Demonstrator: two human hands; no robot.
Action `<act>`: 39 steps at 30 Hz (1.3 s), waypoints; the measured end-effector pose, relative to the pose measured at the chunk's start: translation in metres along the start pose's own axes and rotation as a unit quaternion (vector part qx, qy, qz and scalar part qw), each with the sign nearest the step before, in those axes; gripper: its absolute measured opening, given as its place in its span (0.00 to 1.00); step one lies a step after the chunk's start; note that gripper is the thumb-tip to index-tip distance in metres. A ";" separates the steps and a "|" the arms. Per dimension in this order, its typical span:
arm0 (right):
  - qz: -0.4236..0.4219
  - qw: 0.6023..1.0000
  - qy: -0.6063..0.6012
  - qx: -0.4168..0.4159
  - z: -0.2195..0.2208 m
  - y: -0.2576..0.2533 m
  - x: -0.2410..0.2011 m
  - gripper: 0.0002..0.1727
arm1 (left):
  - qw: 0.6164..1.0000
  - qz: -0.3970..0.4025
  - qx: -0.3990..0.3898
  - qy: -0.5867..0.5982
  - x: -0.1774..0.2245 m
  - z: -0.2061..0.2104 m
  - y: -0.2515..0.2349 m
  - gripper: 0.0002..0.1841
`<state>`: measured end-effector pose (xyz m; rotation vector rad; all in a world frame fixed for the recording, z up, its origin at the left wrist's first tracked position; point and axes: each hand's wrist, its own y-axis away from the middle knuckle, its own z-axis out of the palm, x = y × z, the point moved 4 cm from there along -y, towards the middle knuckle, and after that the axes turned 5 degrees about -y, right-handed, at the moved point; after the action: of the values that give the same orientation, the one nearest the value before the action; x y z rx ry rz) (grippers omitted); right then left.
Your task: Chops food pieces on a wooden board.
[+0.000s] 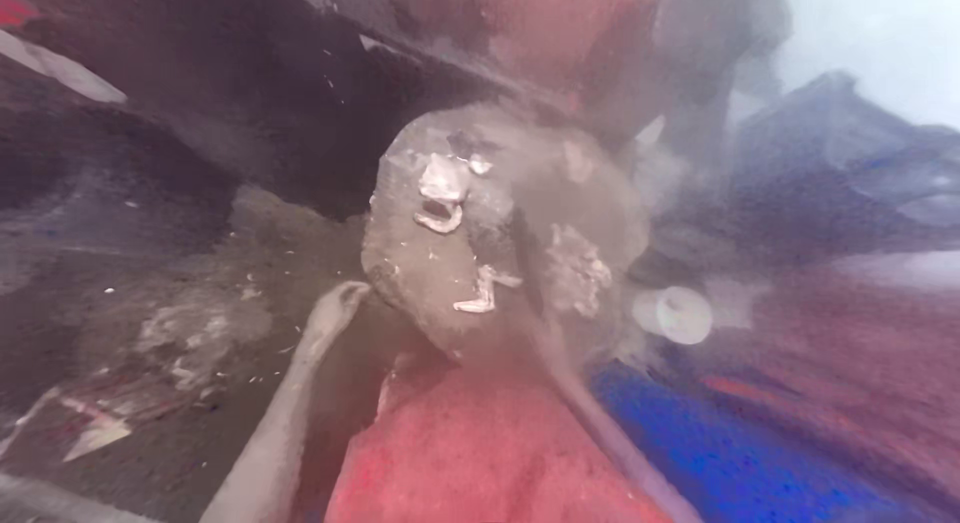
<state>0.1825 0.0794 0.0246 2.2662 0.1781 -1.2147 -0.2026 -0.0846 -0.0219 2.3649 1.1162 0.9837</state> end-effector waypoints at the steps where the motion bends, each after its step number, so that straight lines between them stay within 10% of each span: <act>1: 0.018 0.999 0.039 0.016 -0.009 0.006 0.010 0.26 | 0.994 -0.078 0.029 -0.075 -0.030 -0.009 0.000 0.24; 4: 0.116 0.989 0.086 -0.020 -0.025 0.007 0.046 0.27 | 0.976 -0.130 0.132 -0.111 -0.070 -0.019 0.003 0.23; 7: 0.134 0.985 0.091 -0.055 -0.032 0.005 0.056 0.30 | 0.985 -0.057 0.145 -0.079 -0.027 -0.005 0.015 0.16; 17: -0.126 0.992 0.003 -0.020 -0.046 0.008 -0.029 0.32 | 0.957 0.255 0.000 -0.141 0.120 0.132 0.023 0.18; 24: -0.231 0.969 -0.073 0.037 -0.067 0.051 -0.122 0.21 | 0.967 0.231 -0.086 -0.073 0.142 0.120 0.045 0.12; 32: 0.062 0.983 0.109 -0.134 0.002 -0.001 0.023 0.28 | 0.968 0.241 -0.057 -0.028 0.145 0.124 0.056 0.12; 39: -0.103 0.988 0.073 -0.084 -0.031 0.020 -0.051 0.31 | 0.983 0.172 -0.044 -0.034 0.120 0.129 0.045 0.19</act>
<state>0.1824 0.0862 0.0871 2.2303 0.5613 -1.0884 -0.0322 -0.0212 -0.0340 2.5478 0.6339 1.0268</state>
